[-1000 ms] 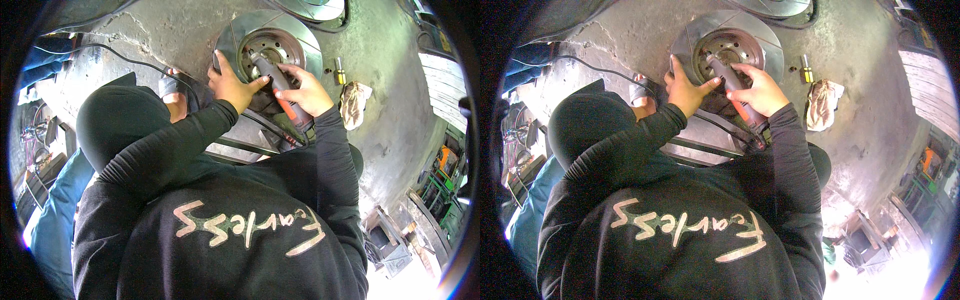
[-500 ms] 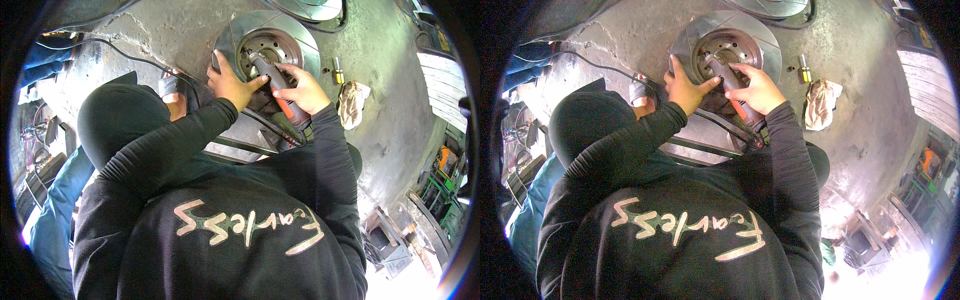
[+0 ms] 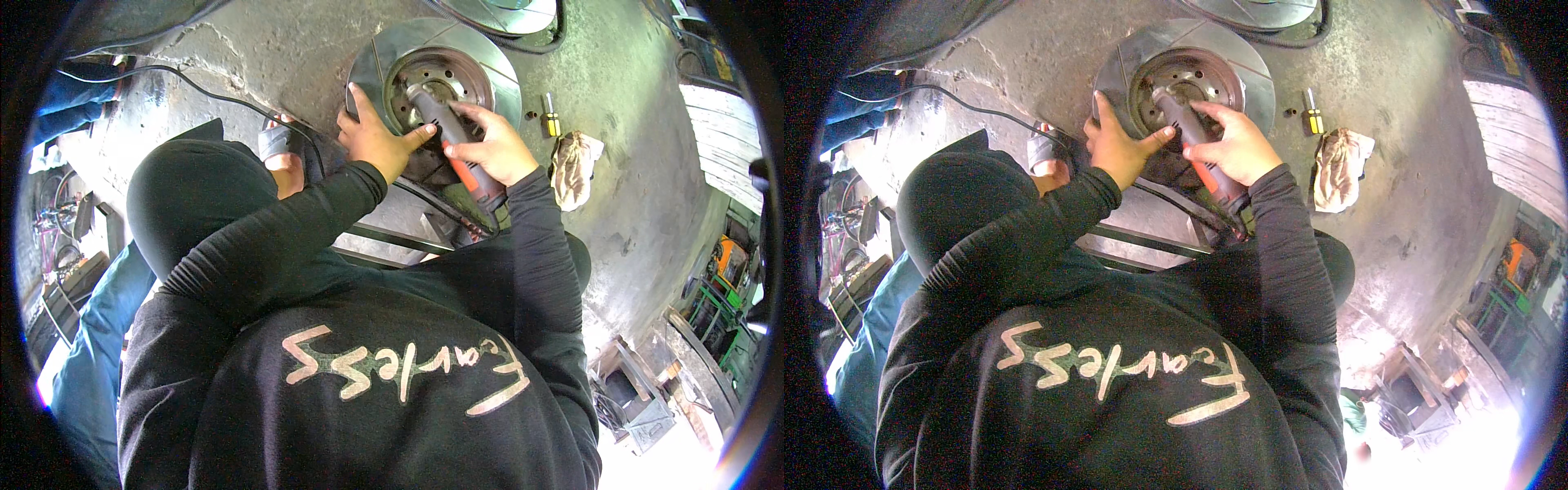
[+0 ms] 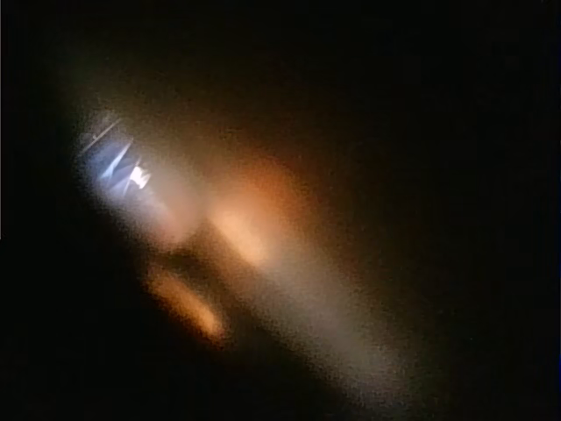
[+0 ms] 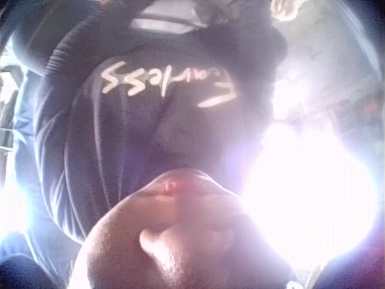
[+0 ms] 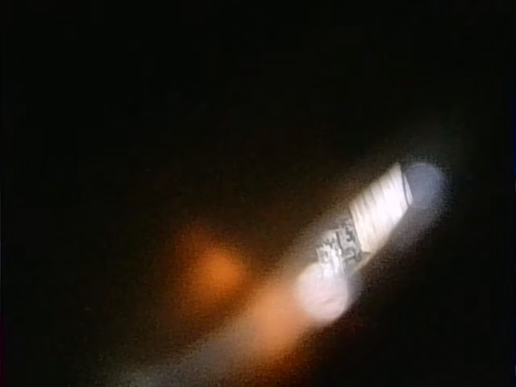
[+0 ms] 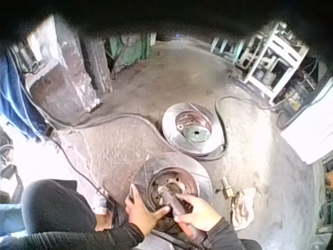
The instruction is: The person uses a handheld rotary tool to grind the surface of a brake disc resting on the floor. They hold the disc with one hand and operate the tool with the other, moving the tool in circular motions across the disc face. The person then uses a screwdriver to adjust the tool's attachment.
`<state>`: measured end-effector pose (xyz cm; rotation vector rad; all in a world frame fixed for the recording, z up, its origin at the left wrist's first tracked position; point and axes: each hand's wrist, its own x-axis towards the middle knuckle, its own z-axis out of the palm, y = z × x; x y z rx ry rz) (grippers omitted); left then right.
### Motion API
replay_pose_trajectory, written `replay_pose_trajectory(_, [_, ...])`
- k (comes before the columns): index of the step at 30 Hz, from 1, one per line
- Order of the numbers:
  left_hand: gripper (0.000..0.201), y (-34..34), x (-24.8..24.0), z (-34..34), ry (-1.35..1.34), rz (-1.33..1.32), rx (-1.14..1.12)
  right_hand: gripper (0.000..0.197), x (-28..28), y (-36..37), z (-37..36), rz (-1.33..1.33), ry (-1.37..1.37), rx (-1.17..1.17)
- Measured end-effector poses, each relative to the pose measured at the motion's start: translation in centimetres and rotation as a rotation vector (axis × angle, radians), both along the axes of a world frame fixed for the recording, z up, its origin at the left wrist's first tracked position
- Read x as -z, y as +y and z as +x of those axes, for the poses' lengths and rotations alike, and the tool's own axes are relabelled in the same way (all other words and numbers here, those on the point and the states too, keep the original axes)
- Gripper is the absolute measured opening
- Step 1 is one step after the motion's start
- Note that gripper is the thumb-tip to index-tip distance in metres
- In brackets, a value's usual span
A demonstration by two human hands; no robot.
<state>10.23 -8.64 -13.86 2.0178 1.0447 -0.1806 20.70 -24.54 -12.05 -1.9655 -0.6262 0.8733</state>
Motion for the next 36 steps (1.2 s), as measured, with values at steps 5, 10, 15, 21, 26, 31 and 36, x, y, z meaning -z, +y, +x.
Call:
replay_pose_trajectory(5, [0.128,0.1,-0.3,0.2,0.013,-0.018,-0.015,0.069,-0.3,0.1,0.0,-0.051,-0.019,0.141])
replay_pose_trajectory(10, [0.132,0.0,-0.5,0.1,0.009,0.024,0.025,0.068,-0.7,0.1,-0.7,-0.025,0.030,0.071])
replay_pose_trajectory(15, [0.132,-0.1,-0.3,0.2,0.016,0.050,0.028,0.069,-0.6,-0.1,-1.1,-0.046,0.009,0.070])
replay_pose_trajectory(21, [0.132,-0.8,0.5,0.4,0.019,0.066,-0.048,0.071,-0.2,-0.4,-1.5,-0.056,-0.023,0.175])
replay_pose_trajectory(26, [0.132,-0.8,0.2,0.5,0.032,0.065,-0.039,0.068,-0.7,-0.3,-1.6,-0.039,0.021,0.144])
replay_pose_trajectory(31, [0.132,-0.9,0.4,0.5,0.036,0.073,-0.031,0.068,-0.6,-0.6,-1.2,-0.019,0.067,0.116])
replay_pose_trajectory(36, [0.132,-1.0,0.6,0.4,0.028,0.070,-0.044,0.070,0.3,-1.1,-0.6,-0.040,0.071,0.074])
